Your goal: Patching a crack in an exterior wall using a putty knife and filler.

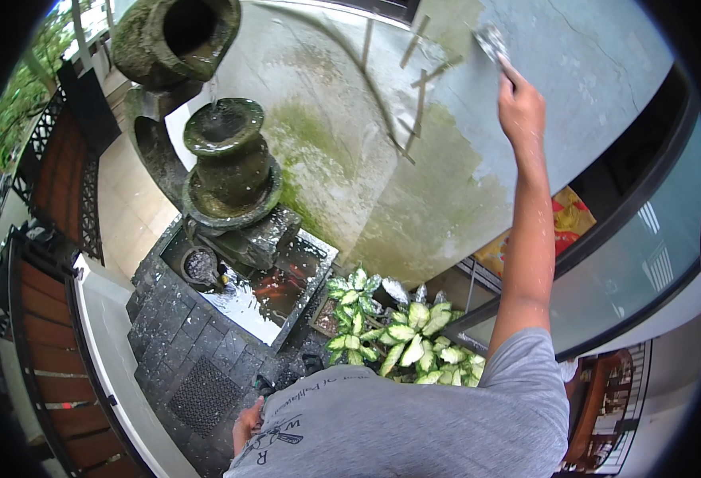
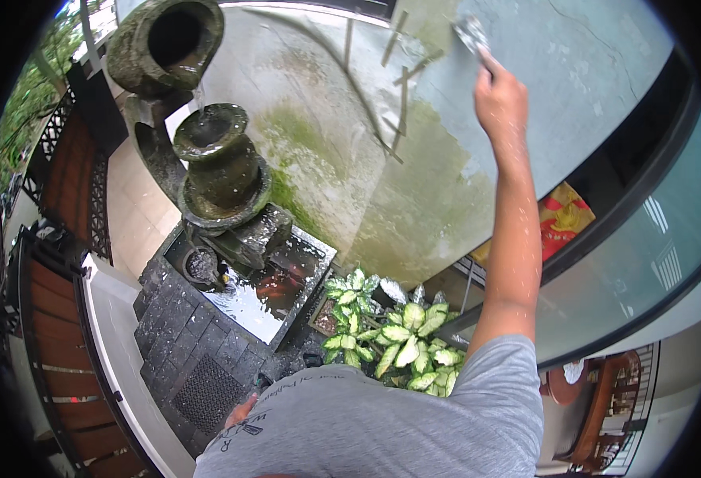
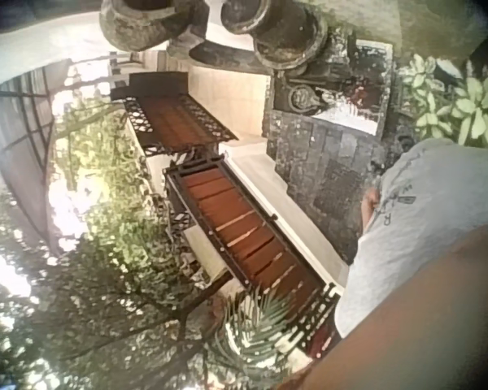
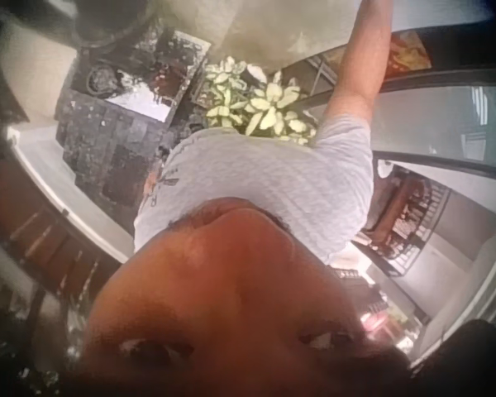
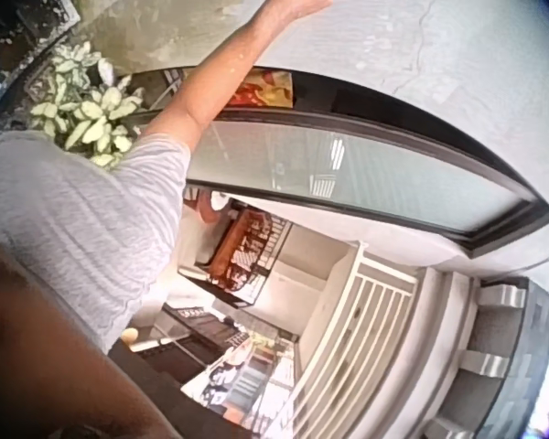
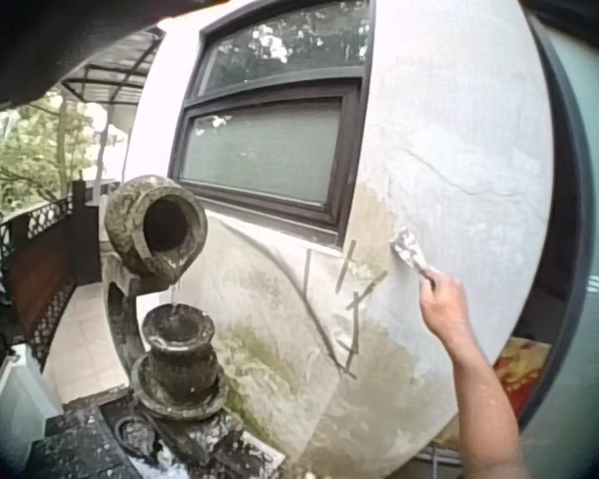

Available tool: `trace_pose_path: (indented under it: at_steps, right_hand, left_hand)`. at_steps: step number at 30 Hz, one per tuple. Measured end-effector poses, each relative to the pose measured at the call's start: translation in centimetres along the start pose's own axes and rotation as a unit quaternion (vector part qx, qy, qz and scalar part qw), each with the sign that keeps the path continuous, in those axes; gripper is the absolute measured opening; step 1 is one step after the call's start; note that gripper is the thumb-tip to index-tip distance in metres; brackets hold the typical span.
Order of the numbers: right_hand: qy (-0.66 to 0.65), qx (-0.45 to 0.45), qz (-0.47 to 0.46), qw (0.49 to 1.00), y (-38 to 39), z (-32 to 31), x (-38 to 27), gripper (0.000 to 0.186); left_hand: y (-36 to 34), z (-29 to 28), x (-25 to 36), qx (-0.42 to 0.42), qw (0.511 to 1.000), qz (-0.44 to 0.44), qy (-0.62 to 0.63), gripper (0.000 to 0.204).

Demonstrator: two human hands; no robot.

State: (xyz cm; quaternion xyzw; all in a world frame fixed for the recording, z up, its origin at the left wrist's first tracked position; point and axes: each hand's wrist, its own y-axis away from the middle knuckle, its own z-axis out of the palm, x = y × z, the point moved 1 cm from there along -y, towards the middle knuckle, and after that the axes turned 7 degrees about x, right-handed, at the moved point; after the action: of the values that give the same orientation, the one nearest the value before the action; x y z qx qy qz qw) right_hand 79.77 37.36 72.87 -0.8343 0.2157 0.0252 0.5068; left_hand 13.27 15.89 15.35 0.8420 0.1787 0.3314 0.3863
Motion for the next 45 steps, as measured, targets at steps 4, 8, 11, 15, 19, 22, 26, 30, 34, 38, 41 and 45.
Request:
trace_pose_path:
  at_steps: [4,8,11,15,19,22,26,30,34,38,41,45]
  right_hand:
    - [0.0,-0.011,-0.017,1.0,-0.3,0.0,-0.7,0.039]
    - [-0.03,0.039,-0.06,0.997,1.2,0.3,2.4,0.04]
    - [-0.024,0.013,-0.024,0.999,0.4,0.6,0.2,0.042]
    - [0.017,-0.011,-0.031,0.999,0.5,-0.2,-1.1,0.042]
    - [-0.019,0.053,-0.092,0.994,1.8,-1.1,1.2,0.041]
    - [0.025,-0.013,-0.012,1.0,-0.1,0.4,-0.5,0.04]
    - [0.005,0.021,-0.098,0.995,-0.4,0.9,-2.3,0.042]
    - [0.034,0.028,-0.063,0.997,-0.4,-0.6,1.0,0.042]
    - [0.023,-0.023,0.003,0.999,0.0,-0.9,-2.4,0.04]
    - [0.027,0.007,-0.045,0.999,1.2,-1.7,2.7,0.041]
    - [0.009,0.014,-0.05,0.999,-0.3,-0.8,2.7,0.04]
    - [0.002,0.018,-0.079,0.997,-0.2,-0.8,-1.0,0.039]
  left_hand:
    - [-9.1,5.3,-11.4,0.099,0.981,0.162,-0.045,0.095]
    - [-4.7,4.9,-5.9,0.034,0.996,-0.02,-0.084,0.079]
    - [-4.3,6.3,-8.6,0.026,0.999,0.006,-0.024,0.052]
    - [-0.3,3.9,-5.2,0.007,1.0,-0.004,0.022,0.05]
    - [1.6,2.0,-5.4,-0.077,0.994,0.062,0.054,0.038]
    - [1.6,2.8,-7.6,-0.186,0.947,0.046,0.257,0.032]
    - [6.5,0.1,-0.3,-0.109,0.985,0.025,0.132,0.032]
    - [5.1,1.1,-1.2,-0.078,0.993,0.014,0.083,0.034]
    - [-3.7,5.7,-14.8,-0.092,0.964,0.119,0.217,0.034]
    - [8.6,-3.1,6.1,-0.054,0.998,-0.005,-0.021,0.037]
    - [0.4,0.4,-2.4,-0.127,0.985,0.093,0.068,0.037]
    - [1.3,-0.4,-2.7,-0.123,0.987,0.09,0.041,0.036]
